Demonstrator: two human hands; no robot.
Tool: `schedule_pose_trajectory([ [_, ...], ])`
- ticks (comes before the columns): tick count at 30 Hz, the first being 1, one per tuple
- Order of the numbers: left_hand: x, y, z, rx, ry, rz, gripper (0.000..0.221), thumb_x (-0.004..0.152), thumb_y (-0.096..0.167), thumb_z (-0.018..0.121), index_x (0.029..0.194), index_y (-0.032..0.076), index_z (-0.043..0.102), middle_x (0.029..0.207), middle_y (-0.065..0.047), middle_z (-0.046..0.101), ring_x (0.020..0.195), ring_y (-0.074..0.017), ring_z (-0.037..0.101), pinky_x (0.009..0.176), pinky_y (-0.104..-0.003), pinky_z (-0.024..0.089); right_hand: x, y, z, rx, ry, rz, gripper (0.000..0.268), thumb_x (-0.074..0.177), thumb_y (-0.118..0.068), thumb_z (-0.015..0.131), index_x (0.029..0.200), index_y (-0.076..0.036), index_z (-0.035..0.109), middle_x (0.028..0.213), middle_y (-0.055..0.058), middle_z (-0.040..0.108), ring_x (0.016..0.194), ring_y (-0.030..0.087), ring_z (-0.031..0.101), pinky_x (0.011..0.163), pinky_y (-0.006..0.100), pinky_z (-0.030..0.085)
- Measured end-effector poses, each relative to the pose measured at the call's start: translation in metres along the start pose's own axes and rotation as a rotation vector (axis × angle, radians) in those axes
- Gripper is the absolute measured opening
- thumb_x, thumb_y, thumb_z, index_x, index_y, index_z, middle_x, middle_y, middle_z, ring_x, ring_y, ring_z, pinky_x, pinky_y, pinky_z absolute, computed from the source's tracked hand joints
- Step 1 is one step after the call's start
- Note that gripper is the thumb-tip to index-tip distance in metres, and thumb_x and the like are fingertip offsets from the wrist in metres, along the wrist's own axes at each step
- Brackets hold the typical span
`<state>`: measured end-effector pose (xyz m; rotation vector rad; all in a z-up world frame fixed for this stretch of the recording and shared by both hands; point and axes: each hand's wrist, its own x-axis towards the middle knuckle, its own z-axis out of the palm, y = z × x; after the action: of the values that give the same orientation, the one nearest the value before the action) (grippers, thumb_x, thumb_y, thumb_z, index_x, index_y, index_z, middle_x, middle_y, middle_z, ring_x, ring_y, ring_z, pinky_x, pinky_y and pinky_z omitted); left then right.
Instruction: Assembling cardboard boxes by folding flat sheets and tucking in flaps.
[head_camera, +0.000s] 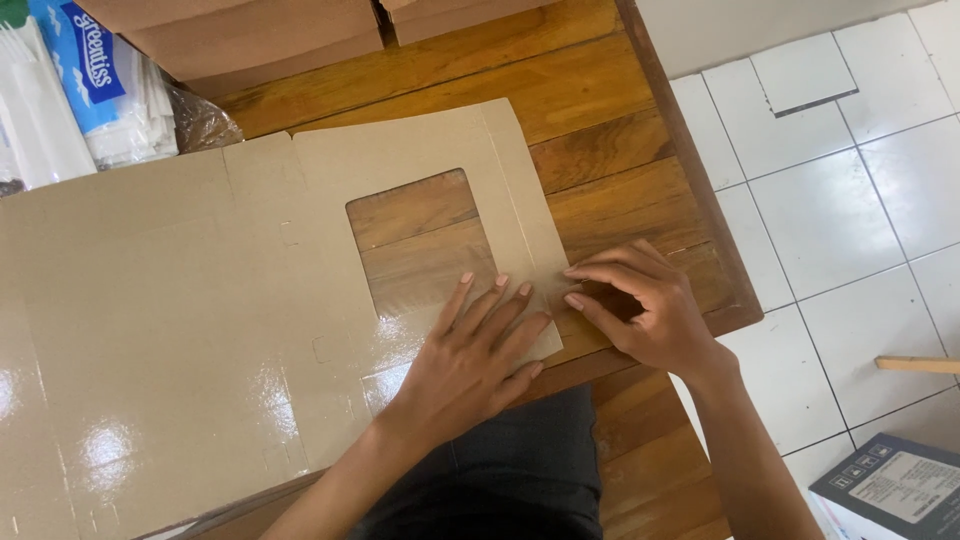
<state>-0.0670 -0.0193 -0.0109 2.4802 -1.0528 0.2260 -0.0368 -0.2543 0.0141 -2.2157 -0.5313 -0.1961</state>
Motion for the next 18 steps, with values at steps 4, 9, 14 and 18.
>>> schedule_pose_trajectory([
  [4, 0.003, 0.002, -0.006, 0.064, -0.049, 0.006, 0.049, 0.100, 0.045, 0.057, 0.138, 0.016, 0.064, 0.135, -0.017, 0.066, 0.136, -0.0370, 0.055, 0.118, -0.068, 0.024, -0.002, 0.002, 0.003, -0.013, 0.028, 0.014, 0.027, 0.082, -0.008, 0.084, 0.108, -0.008, 0.079, 0.097, 0.011, 0.078, 0.094, 0.031, 0.071, 0.079, 0.042, 0.055],
  [9, 0.012, 0.007, -0.010, 0.089, -0.146, -0.013, 0.052, 0.098, 0.044, 0.055, 0.141, 0.016, 0.060, 0.137, -0.017, 0.061, 0.137, -0.0393, 0.050, 0.116, -0.074, 0.021, -0.005, 0.009, 0.004, -0.196, 0.070, -0.019, 0.035, 0.085, -0.020, 0.083, 0.119, -0.016, 0.077, 0.117, 0.002, 0.075, 0.113, 0.025, 0.063, 0.097, 0.039, 0.045],
  [14, 0.018, 0.006, -0.004, 0.101, -0.209, -0.039, 0.059, 0.095, 0.044, 0.053, 0.145, 0.011, 0.057, 0.134, -0.017, 0.057, 0.138, -0.0388, 0.045, 0.117, -0.077, 0.011, -0.001, 0.007, -0.001, -0.040, -0.013, 0.077, 0.043, 0.088, -0.014, 0.077, 0.130, -0.014, 0.069, 0.146, 0.012, 0.059, 0.147, 0.037, 0.042, 0.123, 0.061, 0.009],
  [18, 0.021, 0.002, -0.005, 0.160, -0.224, 0.038, 0.060, 0.098, 0.047, 0.049, 0.146, 0.011, 0.055, 0.149, -0.016, 0.049, 0.150, -0.0353, 0.032, 0.120, -0.072, 0.005, 0.000, 0.009, 0.000, -0.046, -0.047, 0.103, 0.049, 0.086, -0.016, 0.079, 0.134, -0.016, 0.067, 0.149, 0.010, 0.057, 0.150, 0.035, 0.038, 0.124, 0.060, 0.007],
])
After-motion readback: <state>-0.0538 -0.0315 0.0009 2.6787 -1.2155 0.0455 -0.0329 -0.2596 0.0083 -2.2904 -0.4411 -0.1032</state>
